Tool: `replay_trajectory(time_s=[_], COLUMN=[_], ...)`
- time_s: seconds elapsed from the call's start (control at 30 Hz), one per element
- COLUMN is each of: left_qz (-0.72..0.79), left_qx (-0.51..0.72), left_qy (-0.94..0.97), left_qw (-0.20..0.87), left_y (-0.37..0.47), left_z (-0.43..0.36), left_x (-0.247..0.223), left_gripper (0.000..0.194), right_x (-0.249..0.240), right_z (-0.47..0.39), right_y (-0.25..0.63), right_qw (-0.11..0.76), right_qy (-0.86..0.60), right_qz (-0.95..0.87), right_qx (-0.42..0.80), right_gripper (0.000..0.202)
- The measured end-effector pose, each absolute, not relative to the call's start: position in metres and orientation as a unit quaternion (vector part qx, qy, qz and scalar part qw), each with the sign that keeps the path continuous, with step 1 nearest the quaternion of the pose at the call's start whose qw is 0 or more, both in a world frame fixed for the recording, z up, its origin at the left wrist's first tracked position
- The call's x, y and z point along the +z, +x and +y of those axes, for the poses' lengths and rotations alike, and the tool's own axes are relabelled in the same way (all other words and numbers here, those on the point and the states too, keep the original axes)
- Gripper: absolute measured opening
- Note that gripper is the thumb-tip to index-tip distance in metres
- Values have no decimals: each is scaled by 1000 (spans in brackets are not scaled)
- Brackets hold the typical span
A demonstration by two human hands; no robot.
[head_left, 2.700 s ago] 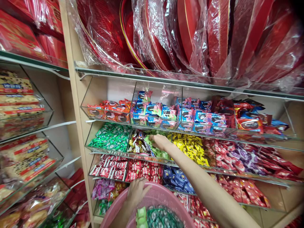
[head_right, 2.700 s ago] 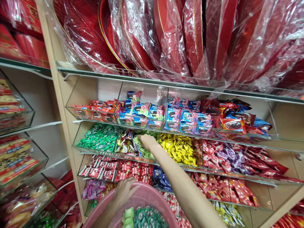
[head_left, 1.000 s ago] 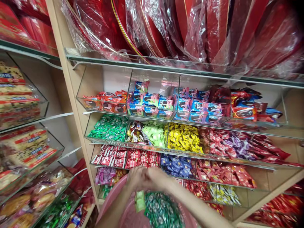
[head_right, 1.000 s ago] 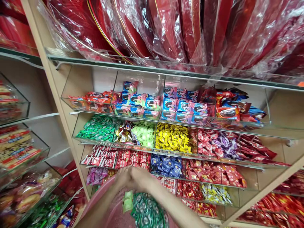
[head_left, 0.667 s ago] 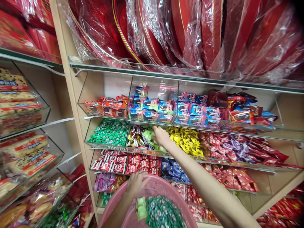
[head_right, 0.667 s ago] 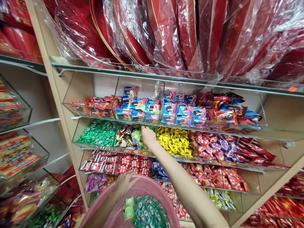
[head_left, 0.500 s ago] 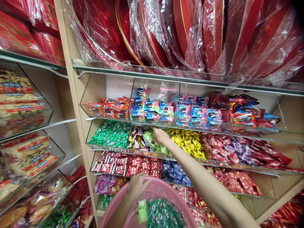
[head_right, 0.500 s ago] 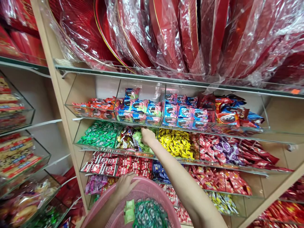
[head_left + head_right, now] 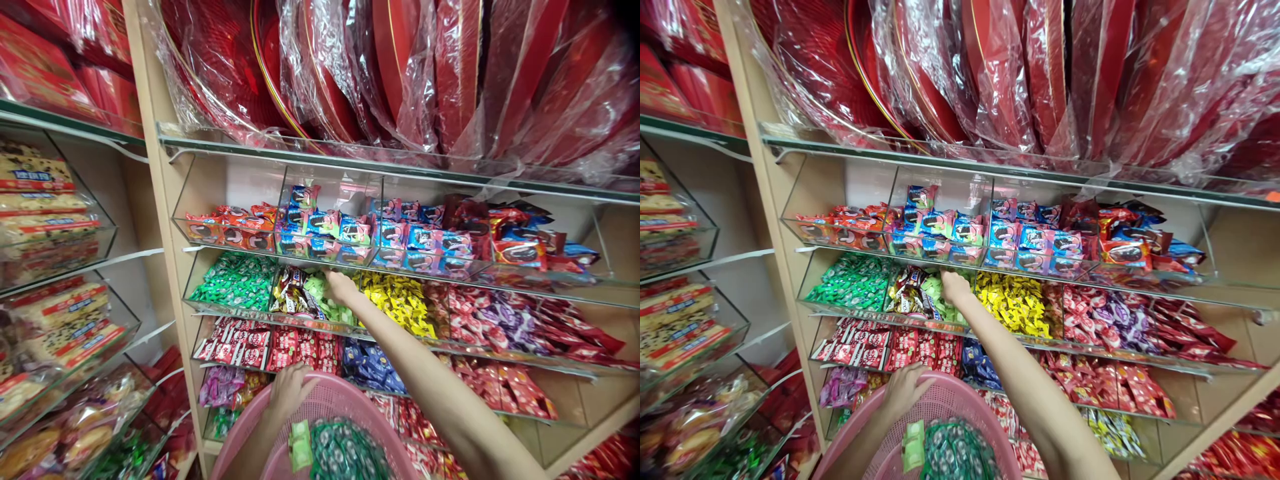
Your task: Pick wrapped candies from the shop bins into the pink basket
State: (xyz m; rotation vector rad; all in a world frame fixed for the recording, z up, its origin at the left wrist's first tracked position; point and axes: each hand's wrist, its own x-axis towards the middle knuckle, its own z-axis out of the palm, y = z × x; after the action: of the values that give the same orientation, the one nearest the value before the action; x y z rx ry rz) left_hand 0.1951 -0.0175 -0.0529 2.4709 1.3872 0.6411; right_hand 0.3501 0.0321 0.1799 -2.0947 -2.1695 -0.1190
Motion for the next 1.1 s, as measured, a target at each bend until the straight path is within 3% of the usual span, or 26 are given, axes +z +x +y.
replay_trajectory(time_s=[0.2, 0.4, 0.5, 0.63, 0.8, 0.93, 1.1], left_qz=[469, 467, 460, 459, 463, 473, 470], left_qx=[215, 212, 214, 209, 209, 203, 210], left_qy=[848, 850, 854, 854, 852, 848, 849], left_qw=[120, 121, 120, 129, 127, 126, 123], left_y=[196, 197, 198, 198, 200, 201, 200], left_z=[-16, -14, -15, -17, -18, -18, -19], left_x=[-52, -50, -47, -45, -46, -46, -45], left_gripper=[47, 44, 42, 37, 40, 44, 45], right_x=[183, 183, 158, 90, 2, -28, -40], right_z=[23, -27, -64, -100, -104, -91, -82], right_y=[351, 348, 345, 340, 332, 319, 297], right_qw=[70, 145, 198, 212, 113, 28, 21], right_qy=[-695, -653, -594, -557, -587, -651, -702], right_qz=[-713, -740, -779, -781, -732, -713, -679], right_qx=[-61, -66, 18, 187, 326, 257, 213], right_gripper=[55, 67, 66, 57, 47, 43, 49])
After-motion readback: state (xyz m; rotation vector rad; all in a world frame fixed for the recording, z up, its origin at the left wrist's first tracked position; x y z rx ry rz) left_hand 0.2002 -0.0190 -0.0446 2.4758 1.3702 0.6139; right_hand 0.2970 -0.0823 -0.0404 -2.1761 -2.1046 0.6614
